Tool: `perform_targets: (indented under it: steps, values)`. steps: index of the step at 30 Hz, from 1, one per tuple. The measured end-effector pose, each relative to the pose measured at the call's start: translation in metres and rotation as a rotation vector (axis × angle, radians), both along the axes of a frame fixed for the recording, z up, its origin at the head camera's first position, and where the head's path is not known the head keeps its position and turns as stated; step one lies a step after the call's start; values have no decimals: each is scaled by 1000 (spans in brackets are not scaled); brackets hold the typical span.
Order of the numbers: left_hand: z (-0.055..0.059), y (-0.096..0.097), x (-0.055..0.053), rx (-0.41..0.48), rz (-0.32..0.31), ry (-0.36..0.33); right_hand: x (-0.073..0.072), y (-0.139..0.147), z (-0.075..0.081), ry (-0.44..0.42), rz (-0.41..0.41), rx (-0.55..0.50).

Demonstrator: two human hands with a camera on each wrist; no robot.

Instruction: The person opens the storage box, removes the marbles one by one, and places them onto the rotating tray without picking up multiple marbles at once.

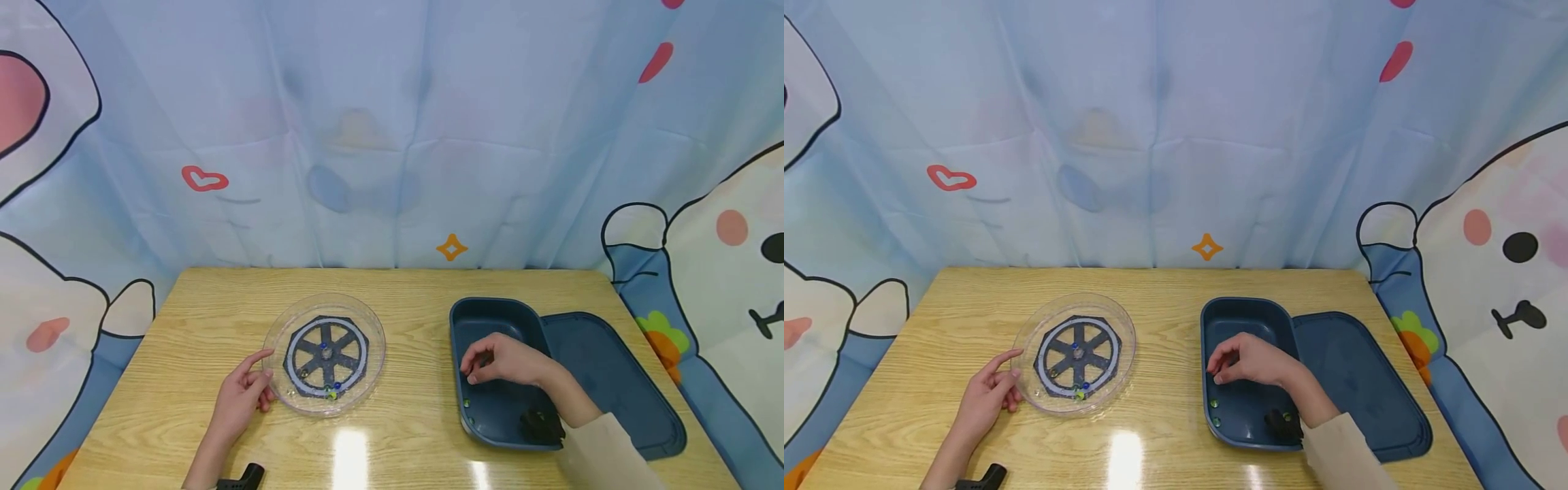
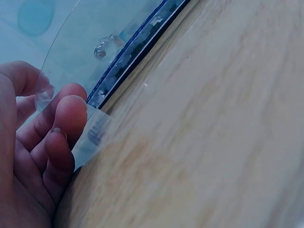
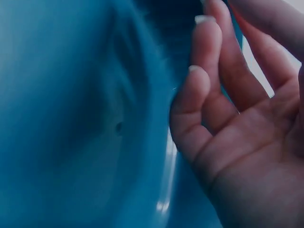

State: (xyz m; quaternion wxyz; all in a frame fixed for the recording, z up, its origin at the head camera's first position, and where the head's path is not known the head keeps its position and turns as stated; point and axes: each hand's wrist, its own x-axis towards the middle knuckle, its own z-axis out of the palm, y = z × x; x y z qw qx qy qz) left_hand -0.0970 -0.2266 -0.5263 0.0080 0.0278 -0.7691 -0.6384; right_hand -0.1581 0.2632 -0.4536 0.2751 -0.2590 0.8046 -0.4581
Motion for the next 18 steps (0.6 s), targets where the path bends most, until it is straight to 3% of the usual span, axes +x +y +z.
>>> perform_targets:
  steps: [10,18]
  values:
    - [0,1,0,-8,7,8,-3,0,-11,-89,213,8]
    - [0,1,0,-9,9,6,0,-9,-10,-40,200,172]
